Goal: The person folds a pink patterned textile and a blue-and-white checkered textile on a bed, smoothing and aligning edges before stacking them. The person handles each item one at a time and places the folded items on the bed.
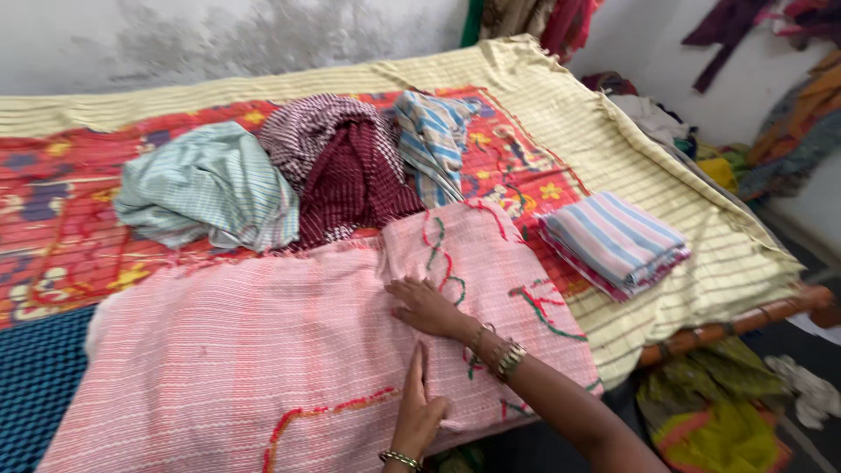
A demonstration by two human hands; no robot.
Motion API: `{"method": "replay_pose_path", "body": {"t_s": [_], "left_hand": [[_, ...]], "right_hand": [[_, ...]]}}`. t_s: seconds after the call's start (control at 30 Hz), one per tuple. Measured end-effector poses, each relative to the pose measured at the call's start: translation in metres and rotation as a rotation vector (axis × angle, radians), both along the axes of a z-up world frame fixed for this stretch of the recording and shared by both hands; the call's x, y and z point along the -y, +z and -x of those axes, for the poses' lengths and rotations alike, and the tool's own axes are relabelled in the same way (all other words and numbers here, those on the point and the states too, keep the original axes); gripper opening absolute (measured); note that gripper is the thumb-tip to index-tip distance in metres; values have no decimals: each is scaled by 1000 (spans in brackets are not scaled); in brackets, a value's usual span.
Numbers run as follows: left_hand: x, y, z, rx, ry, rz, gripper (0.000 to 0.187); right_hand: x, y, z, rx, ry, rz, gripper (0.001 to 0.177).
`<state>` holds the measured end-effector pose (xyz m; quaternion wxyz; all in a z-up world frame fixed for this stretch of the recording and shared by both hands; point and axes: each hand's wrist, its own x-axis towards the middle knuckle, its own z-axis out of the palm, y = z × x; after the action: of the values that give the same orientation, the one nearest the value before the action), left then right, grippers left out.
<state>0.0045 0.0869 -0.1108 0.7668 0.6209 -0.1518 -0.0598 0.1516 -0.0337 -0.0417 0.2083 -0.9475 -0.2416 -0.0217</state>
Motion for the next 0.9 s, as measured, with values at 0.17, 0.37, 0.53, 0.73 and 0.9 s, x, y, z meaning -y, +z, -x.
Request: {"method": "replay_pose_path", "body": {"t_s": [0.17,0.37,0.53,0.73,0.9], "left_hand": [[-11,23,16,80,-25,-165,102],[-13,27,17,93,-29,-84,97],[-1,37,11,-372,-27,-32,90],[-7,60,18,-426,-56,169,92],[-11,51,22,-447,26,96,102]], "right_hand": [[42,22,115,47,40,-311,53],[76,37,216,259,139,-66,97],[80,22,239,323,-46,-43,79],[98,16,233,452,-86,-97,64],[95,25,227,387,-105,-151,54]]}}
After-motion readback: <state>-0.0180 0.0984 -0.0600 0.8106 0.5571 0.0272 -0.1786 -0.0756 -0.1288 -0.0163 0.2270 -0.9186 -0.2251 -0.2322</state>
